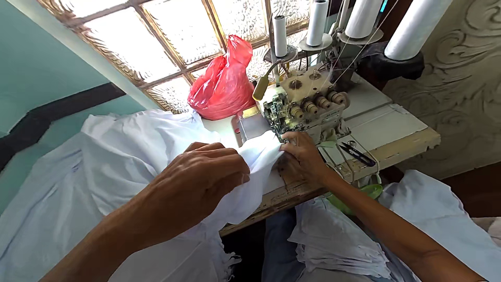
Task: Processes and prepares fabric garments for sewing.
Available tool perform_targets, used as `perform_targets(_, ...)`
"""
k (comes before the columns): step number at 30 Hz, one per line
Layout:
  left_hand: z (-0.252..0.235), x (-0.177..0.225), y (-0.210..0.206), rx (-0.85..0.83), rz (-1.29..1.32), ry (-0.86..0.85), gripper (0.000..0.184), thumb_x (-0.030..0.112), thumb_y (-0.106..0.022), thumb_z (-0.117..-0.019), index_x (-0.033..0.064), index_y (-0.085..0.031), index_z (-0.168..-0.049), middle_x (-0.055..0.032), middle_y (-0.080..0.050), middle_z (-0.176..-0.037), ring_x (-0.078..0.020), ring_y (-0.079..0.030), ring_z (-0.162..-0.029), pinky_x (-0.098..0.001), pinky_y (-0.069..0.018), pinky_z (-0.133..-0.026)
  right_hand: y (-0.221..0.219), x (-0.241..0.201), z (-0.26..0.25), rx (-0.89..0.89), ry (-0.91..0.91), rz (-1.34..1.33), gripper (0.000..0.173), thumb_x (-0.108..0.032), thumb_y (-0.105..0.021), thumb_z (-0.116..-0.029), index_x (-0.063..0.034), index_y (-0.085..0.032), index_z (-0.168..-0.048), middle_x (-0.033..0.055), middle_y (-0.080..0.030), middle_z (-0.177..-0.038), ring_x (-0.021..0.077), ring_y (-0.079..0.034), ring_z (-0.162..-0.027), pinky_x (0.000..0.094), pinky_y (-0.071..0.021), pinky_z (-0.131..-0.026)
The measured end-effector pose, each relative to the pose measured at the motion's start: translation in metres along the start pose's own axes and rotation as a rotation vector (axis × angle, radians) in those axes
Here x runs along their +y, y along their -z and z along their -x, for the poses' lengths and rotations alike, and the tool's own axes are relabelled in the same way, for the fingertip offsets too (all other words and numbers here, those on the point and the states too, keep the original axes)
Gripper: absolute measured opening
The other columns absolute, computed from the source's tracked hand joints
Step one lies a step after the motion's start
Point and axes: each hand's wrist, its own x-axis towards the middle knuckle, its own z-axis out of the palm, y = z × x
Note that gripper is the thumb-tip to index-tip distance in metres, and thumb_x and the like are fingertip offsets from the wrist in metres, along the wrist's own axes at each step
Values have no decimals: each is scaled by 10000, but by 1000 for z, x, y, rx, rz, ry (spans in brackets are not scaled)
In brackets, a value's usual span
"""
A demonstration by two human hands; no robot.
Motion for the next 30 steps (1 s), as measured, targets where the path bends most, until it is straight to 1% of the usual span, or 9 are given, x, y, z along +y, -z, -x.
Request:
perform_targets(2,-5,-1,1,49,-10,69,273,286,-456,-1031,197,-674,-892,146,-575,-753,15,-556,-773,-250,-444,-801,-8,6,0,38,-11,-1,162,-94,-648,-945,-23,-778,-1010,212,-670,-1254,408,-635,-1133,560,-507,-933)
perform_targets(5,-8,-13,1,131,-106,115,297,257,-470,-1033,106,-693,-909,50,-592,-736,-76,-561,-725,-327,-446,-746,-21,8,5,94,11,26,183,-111,-632,-945,-29,-777,-1022,172,-712,-1176,375,-657,-1138,565,-494,-975)
perform_targets(8,-15,-17,-2,186,-173,139,291,239,-520,-998,60,-721,-887,-18,-644,-763,-170,-577,-740,-414,-428,-736,-17,-26,3,97,71,-43,230,-190,-644,-957,-107,-779,-1124,180,-668,-1277,375,-595,-1251,593,-431,-1060)
perform_targets(10,-20,-10,-9,147,-166,88,289,239,-520,-970,96,-733,-835,0,-659,-771,-176,-609,-770,-439,-463,-763,-10,-57,-6,123,170,-98,242,-227,-610,-981,-130,-764,-1141,161,-659,-1320,346,-584,-1293,602,-410,-1093)
perform_targets(13,-21,1,-18,59,-101,-50,317,284,-501,-1003,169,-692,-776,80,-575,-715,-90,-555,-762,-351,-425,-812,1,-69,-22,159,279,-78,165,-210,-598,-967,-95,-716,-959,129,-700,-1240,313,-608,-1269,572,-399,-1106)
perform_targets(17,-5,0,-7,2,31,-111,322,320,-482,-1045,199,-689,-830,135,-572,-741,8,-530,-799,-261,-395,-864,4,-30,-22,35,252,24,104,-156,-698,-856,-66,-750,-848,94,-734,-984,312,-683,-1091,619,-399,-1080)
perform_targets(23,9,-30,10,111,33,30,260,343,-530,-1012,191,-709,-900,135,-634,-848,4,-564,-874,-226,-449,-792,5,12,-16,-63,49,45,112,-63,-709,-878,-35,-783,-957,124,-746,-1025,308,-705,-1000,587,-458,-1003)
perform_targets(28,12,-45,20,163,-43,117,251,280,-525,-998,124,-712,-940,90,-640,-884,-3,-566,-912,-210,-457,-815,8,4,-21,-64,-13,-47,144,-4,-691,-865,-17,-787,-972,143,-755,-1026,330,-706,-1004,562,-501,-919)
perform_targets(30,12,-47,19,179,-60,147,251,258,-519,-991,103,-706,-928,67,-632,-865,-17,-558,-885,-218,-447,-793,8,-3,-25,-49,-43,-163,138,2,-674,-862,-5,-773,-957,140,-752,-994,291,-709,-955,520,-514,-883)
